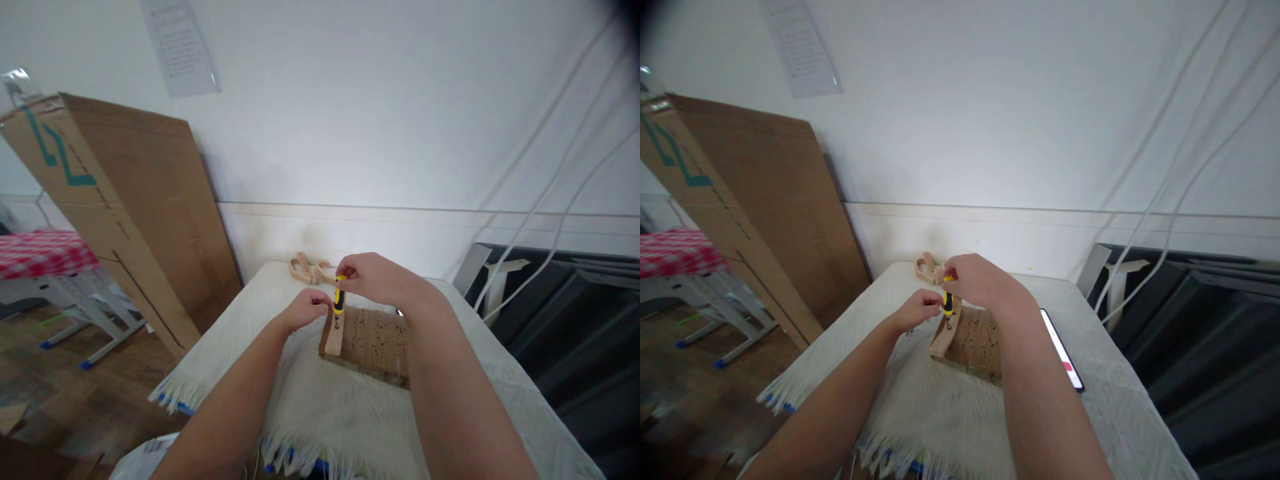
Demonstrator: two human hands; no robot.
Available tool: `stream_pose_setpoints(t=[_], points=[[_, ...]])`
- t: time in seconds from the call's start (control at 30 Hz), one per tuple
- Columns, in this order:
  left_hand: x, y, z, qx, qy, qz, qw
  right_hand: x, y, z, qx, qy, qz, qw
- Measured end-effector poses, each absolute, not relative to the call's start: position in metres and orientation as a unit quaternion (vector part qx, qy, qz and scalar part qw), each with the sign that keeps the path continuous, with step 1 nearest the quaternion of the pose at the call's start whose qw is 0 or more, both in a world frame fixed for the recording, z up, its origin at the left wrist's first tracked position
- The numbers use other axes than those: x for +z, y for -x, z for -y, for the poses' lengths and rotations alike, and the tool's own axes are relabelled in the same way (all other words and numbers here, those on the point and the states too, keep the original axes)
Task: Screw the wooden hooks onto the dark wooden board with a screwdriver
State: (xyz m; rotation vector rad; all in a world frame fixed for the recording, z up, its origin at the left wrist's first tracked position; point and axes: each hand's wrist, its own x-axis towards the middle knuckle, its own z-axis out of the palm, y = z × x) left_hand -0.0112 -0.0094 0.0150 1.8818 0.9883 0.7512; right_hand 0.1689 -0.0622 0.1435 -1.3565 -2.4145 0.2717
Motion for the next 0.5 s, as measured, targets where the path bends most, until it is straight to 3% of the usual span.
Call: stream_pose_setpoints(t=[0.2, 0.5], points=[[0.0153, 0.0125, 0.0126, 0.198, -0.758, -0.297, 0.546, 0.1433, -0.1691, 0.0603, 0.077, 0.481, 0.857, 0.167], [0.0101, 0.0117, 0.0095, 0.174, -0.744, -0.3, 0.571, 0.1407, -0.1698, 0.0577, 0.074, 0.486, 0.854, 0.168]])
